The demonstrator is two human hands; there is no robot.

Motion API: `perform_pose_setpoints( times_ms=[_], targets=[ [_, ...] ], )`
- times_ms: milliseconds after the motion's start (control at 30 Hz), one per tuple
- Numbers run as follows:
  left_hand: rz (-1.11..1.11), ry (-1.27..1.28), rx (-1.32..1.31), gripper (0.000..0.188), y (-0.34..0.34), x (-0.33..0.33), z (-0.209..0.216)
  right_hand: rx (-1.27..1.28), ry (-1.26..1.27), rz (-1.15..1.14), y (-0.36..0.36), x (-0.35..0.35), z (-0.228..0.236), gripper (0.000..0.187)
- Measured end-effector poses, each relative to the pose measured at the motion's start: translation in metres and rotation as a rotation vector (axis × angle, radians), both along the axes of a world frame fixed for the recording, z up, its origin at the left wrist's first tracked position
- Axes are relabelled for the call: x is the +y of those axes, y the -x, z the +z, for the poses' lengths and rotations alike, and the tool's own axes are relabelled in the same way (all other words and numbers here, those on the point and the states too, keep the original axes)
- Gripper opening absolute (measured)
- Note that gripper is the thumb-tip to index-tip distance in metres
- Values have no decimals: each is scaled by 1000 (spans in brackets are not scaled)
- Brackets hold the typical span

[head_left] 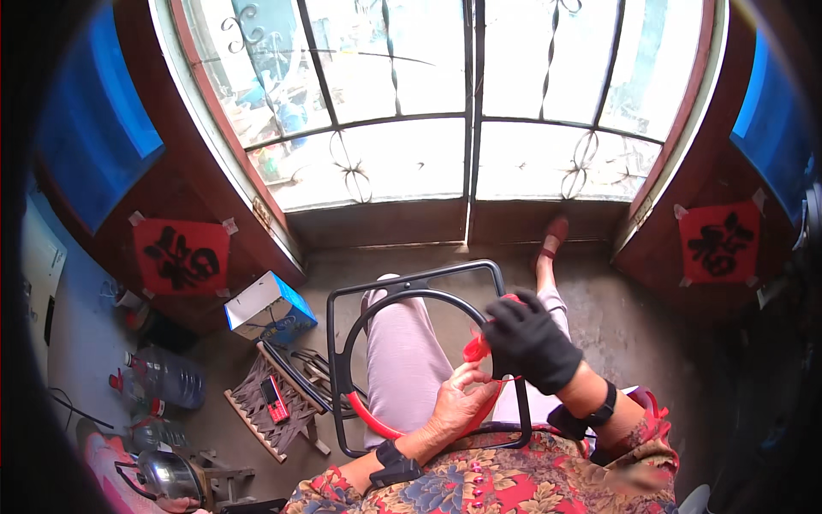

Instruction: Winding a red ribbon around a part of a black plastic frame, possibly a stool or furniture component.

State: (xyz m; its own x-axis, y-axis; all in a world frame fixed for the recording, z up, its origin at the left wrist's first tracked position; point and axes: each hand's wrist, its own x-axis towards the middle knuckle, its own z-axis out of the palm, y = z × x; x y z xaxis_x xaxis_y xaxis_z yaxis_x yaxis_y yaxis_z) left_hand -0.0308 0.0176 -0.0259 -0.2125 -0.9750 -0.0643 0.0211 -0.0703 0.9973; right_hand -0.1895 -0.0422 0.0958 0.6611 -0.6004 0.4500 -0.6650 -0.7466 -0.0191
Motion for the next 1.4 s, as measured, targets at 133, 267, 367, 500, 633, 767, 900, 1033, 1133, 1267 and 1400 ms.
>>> perform_pose_setpoints(
  times_ms=[133,267,367,500,633,767,900,1033,1133,1267,1400],
  targets=[
    [-53,-119,223,15,0,1,19,346,-176,183,-28,-12,-14,20],
    [-41,-100,107,19,-1,-1,21,106,-224,109,-17,-10,-23,34],
    [-110,-211,152,14,-3,-7,27,-306,-437,17,11,-3,-11,48],
    [-161,-357,430,9,-6,-9,36,-218,-612,10,30,41,10,51],
    [-194,-469,663,9,-3,-13,29,-140,-393,-37,21,61,-18,45],
    [-193,-510,493,13,-8,-13,22,-222,-375,24,20,68,-12,32],
    [-224,-676,504,13,-13,-12,36,-1651,-1235,41,48,98,-15,40],
    [-223,-678,520,16,-12,-11,29,-2100,-1268,527,137,106,-39,46],
    [-255,-716,569,17,-8,-13,33,-2023,-897,62,147,122,-17,46],
    [-205,-712,697,15,-3,-12,31,-1834,-720,-206,152,135,-21,48],
    [-190,-699,661,11,-4,-13,31,-1621,-581,-404,160,112,-23,51]
  ],
)
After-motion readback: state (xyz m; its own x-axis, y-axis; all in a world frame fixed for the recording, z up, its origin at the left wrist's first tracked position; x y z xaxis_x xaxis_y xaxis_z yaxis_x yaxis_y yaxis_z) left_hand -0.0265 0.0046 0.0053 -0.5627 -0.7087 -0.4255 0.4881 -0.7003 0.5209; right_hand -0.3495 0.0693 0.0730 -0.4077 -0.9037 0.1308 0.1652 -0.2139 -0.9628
